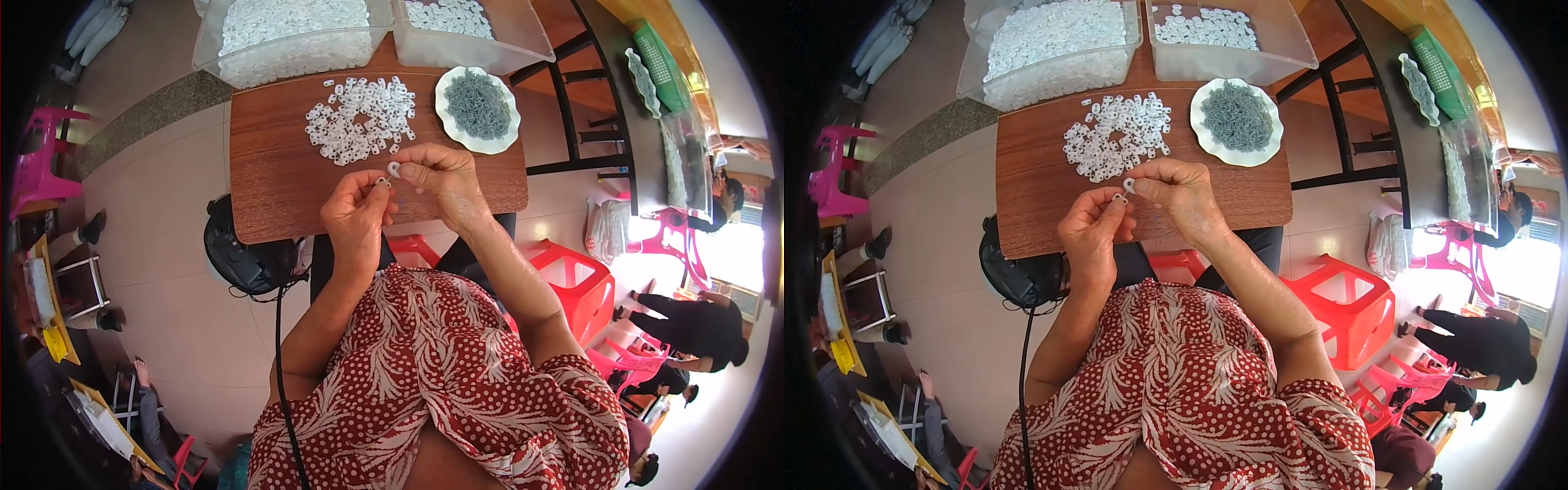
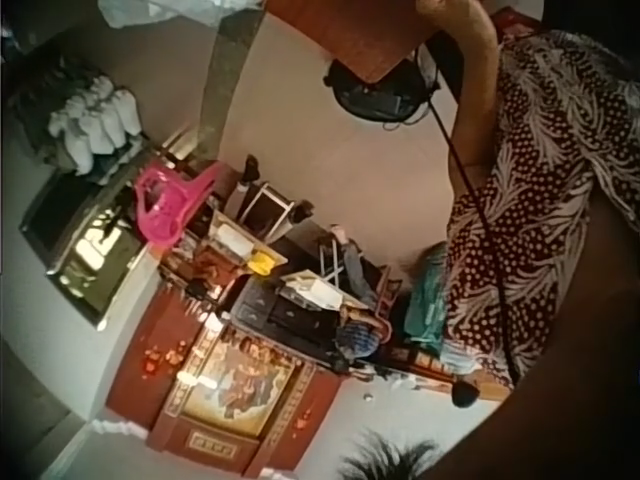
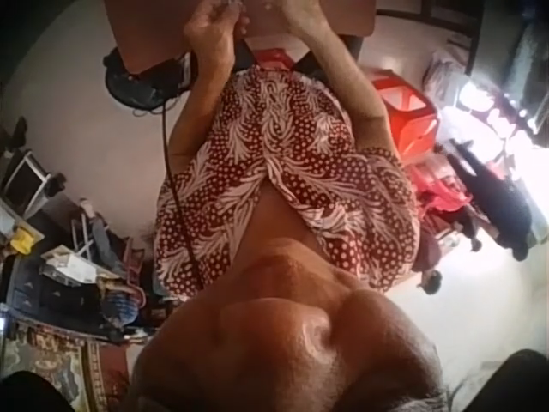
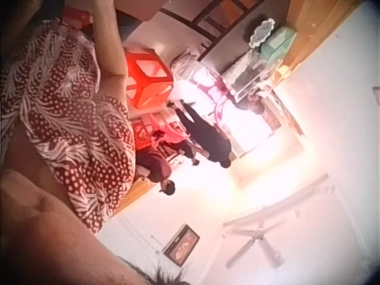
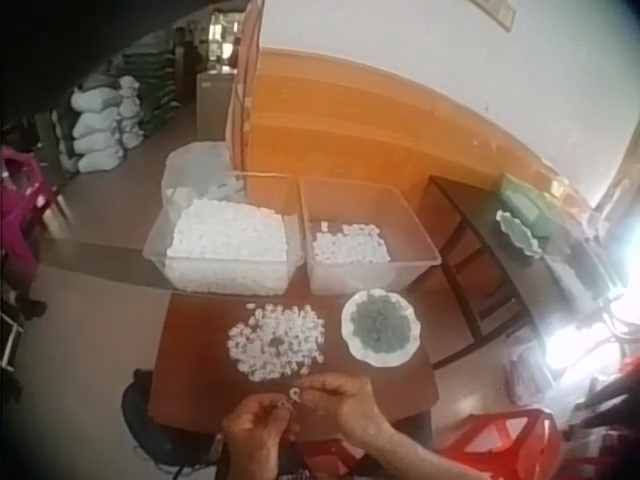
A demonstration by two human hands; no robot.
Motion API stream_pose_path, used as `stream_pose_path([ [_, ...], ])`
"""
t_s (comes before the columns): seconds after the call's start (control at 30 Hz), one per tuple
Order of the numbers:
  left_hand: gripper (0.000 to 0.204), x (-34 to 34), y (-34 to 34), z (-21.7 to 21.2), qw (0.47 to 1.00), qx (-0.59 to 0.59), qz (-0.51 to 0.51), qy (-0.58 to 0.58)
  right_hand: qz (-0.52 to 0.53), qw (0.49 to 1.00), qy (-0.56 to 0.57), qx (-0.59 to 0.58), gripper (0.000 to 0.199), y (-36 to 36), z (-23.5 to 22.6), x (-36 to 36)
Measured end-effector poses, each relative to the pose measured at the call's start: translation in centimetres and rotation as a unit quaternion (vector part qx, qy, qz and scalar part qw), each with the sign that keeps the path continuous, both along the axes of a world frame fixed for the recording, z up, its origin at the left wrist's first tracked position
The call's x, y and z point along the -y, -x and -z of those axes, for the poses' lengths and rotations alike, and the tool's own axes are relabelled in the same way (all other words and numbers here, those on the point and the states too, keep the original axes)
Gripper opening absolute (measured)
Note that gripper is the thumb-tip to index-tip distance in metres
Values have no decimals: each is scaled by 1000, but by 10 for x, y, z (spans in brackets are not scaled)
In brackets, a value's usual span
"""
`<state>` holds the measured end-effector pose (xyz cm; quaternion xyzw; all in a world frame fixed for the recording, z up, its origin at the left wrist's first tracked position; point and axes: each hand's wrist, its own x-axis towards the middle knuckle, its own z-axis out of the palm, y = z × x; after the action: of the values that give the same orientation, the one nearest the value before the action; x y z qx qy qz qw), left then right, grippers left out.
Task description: Manual assembly of small white plastic components by inserting tiny grey parts into them.
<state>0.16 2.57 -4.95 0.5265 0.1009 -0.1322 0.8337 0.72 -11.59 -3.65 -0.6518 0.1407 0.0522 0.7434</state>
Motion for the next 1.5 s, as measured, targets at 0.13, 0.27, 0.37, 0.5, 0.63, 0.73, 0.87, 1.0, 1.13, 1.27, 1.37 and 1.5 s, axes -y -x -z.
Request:
stream_pose_path([
  [0.13, 9, 0, 1, 1, 1000, 3, -4, 7, -2, 1000, 10, 8, 16, -1, 0, -4],
  [0.27, 8, 0, 1, 0, 1000, -7, -3, 0, 4, 1000, 14, 17, 14, 0, -3, -8],
  [0.37, 8, 0, 1, 0, 1000, -13, -6, -3, 20, 999, 14, 24, 12, 0, -1, -9],
  [0.5, 9, 0, 1, 4, 1000, -4, -10, -10, 14, 998, 33, 42, 12, 1, 0, -11],
  [0.63, 9, 1, 1, 5, 1000, 5, -10, -10, 5, 993, 85, 77, 14, 3, 2, -12],
  [0.73, 9, 1, 1, 7, 1000, 13, -8, -9, 0, 983, 139, 118, 16, 6, 7, -12],
  [0.87, 11, 1, 1, 8, 1000, 21, -6, -8, 4, 973, 177, 148, 20, 9, 9, -15],
  [1.0, 14, 1, 1, 10, 1000, 21, -8, 4, -16, 967, 206, 151, 21, 10, 7, -16],
  [1.13, 17, 2, 0, 6, 999, 30, -10, 15, -25, 952, 257, 162, 18, 9, 7, -16],
  [1.27, 20, 1, -2, 5, 999, 27, 5, 17, 23, 983, 151, 105, 16, 10, 13, -17],
  [1.37, 21, -1, -3, 4, 1000, 14, 13, 0, -28, 958, 240, 155, 18, 9, 11, -13],
  [1.5, 21, 0, -6, 5, 1000, 20, 4, 16, -46, 940, 267, 206, 24, 10, 13, -10],
])
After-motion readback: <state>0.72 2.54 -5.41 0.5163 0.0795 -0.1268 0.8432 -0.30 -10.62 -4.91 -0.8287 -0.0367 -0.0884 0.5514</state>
